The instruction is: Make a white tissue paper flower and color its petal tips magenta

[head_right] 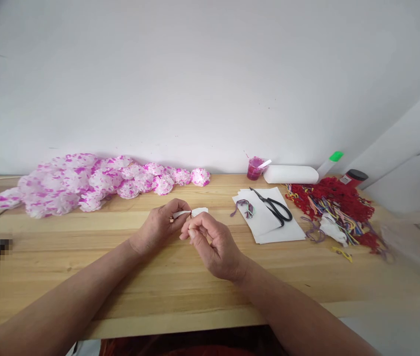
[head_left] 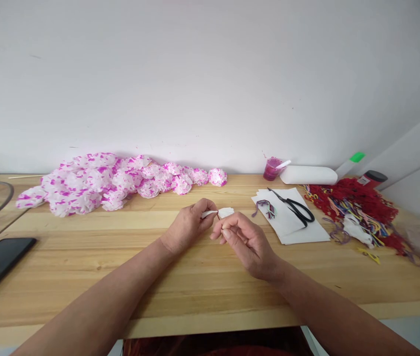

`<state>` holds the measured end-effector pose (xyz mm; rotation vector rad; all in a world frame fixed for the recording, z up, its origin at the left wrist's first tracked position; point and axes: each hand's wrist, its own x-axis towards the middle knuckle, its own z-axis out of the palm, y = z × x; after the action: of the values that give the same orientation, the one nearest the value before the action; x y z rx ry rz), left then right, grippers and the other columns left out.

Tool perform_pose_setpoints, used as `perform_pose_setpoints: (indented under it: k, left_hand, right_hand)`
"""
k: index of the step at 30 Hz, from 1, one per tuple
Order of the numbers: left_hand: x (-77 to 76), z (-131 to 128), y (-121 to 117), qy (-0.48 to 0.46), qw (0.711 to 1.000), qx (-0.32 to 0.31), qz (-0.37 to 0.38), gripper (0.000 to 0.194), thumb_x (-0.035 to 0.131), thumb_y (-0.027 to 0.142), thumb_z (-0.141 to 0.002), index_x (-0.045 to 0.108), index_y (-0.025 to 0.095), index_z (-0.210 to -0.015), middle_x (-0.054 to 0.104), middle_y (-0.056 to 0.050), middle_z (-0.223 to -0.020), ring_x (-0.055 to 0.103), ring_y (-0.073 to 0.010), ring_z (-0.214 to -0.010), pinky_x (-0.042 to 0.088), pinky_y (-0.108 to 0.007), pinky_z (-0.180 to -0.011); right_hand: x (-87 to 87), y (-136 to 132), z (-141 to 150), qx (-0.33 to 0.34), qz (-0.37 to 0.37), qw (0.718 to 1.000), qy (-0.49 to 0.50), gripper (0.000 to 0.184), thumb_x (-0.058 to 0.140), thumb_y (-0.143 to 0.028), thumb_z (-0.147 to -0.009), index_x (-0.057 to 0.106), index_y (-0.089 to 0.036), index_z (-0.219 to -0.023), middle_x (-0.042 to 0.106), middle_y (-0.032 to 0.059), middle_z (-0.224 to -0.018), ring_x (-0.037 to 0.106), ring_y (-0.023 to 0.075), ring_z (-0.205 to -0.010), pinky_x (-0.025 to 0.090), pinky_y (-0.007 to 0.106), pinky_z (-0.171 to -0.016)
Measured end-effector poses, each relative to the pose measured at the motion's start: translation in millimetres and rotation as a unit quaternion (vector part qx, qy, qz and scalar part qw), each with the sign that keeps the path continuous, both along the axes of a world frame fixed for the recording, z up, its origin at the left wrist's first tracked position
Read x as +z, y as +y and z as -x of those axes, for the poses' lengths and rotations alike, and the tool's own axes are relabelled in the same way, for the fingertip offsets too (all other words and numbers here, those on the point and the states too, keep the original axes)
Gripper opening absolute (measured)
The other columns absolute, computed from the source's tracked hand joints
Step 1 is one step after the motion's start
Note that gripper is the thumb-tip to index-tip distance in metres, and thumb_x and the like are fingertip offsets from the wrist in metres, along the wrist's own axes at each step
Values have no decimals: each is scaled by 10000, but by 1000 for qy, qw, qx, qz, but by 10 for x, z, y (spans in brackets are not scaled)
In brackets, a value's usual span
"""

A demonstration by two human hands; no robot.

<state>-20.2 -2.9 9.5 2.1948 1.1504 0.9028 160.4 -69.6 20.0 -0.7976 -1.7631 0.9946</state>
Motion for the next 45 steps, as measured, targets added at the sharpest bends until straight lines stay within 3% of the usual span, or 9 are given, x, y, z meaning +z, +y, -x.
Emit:
perform_pose_setpoints:
  k: [8, 12, 16, 19, 22, 27, 34, 40, 45]
  left_hand:
    - [-29, 10, 12, 52, 994, -54, -77, 89, 506, 201, -909, 565, 218, -974, 682, 3, -817, 622, -128, -678, 459, -234, -649]
    - [17, 8, -7, 70, 992, -78, -71, 86, 490, 228, -932, 565, 208, -969, 694, -15, -857, 621, -131, -694, 450, -234, -649]
    - [82, 9, -35, 78, 990, -110, -49, 106, 488, 221, -923, 588, 211, -954, 686, -15, -840, 613, -132, -701, 448, -233, -662]
    - [130, 8, -71, 58, 987, -150, -1, 144, 483, 245, -917, 614, 209, -964, 675, -12, -829, 592, -123, -690, 445, -227, -658]
    - [164, -3, -128, -5, 977, -188, 97, 147, 508, 264, -895, 625, 196, -952, 651, -6, -794, 543, -108, -650, 422, -219, -615]
    - [163, -45, -221, -174, 914, -240, 277, 182, 576, 357, -899, 566, 175, -888, 583, 6, -664, 515, -105, -588, 426, -236, -590]
    - [55, -130, -162, -284, 910, -147, 263, 254, 615, 409, -884, 532, 170, -907, 608, 16, -646, 534, -97, -545, 444, -230, -563]
    - [-31, -160, -105, -280, 932, -69, 219, 246, 579, 407, -900, 528, 167, -894, 617, 9, -656, 573, -117, -593, 472, -248, -597]
    - [-112, -172, -108, -249, 950, -18, 185, 179, 584, 341, -883, 565, 163, -894, 605, 11, -726, 568, -111, -642, 455, -232, -611]
  right_hand:
    - [45, 28, -60, -43, 5, 998, 42, 145, 450, -287, -999, 497, -213, -883, 585, 30, -845, 597, 161, -813, 500, 336, -762]
    - [86, 30, -101, -52, 13, 998, 42, 149, 465, -276, -993, 512, -209, -869, 606, 31, -827, 599, 162, -798, 491, 342, -763]
    - [108, 98, -165, -35, 74, 992, 99, 150, 492, -287, -974, 506, -210, -846, 601, 13, -793, 606, 159, -749, 492, 341, -725]
    - [106, 197, -222, 1, 148, 975, 168, 160, 553, -304, -921, 486, -209, -810, 563, -16, -754, 623, 160, -713, 494, 333, -692]
    - [99, 289, -263, 34, 233, 945, 226, 182, 600, -298, -852, 459, -209, -779, 532, -42, -714, 613, 142, -618, 477, 302, -617]
    - [22, 345, -214, 73, 342, 893, 282, 140, 588, -248, -820, 464, -206, -770, 503, -47, -683, 516, 101, -543, 441, 255, -542]
    - [-185, 363, -57, 64, 410, 840, 350, 151, 641, -279, -787, 519, -193, -763, 570, -12, -693, 534, 112, -584, 412, 221, -505]
    - [-164, 323, 14, 36, 346, 887, 304, 117, 711, -217, -722, 611, -166, -753, 565, -13, -663, 504, 101, -583, 395, 229, -535]
    - [-178, 317, 42, -26, 307, 915, 258, 185, 788, -271, -713, 642, -168, -758, 569, -30, -626, 488, 96, -578, 384, 236, -554]
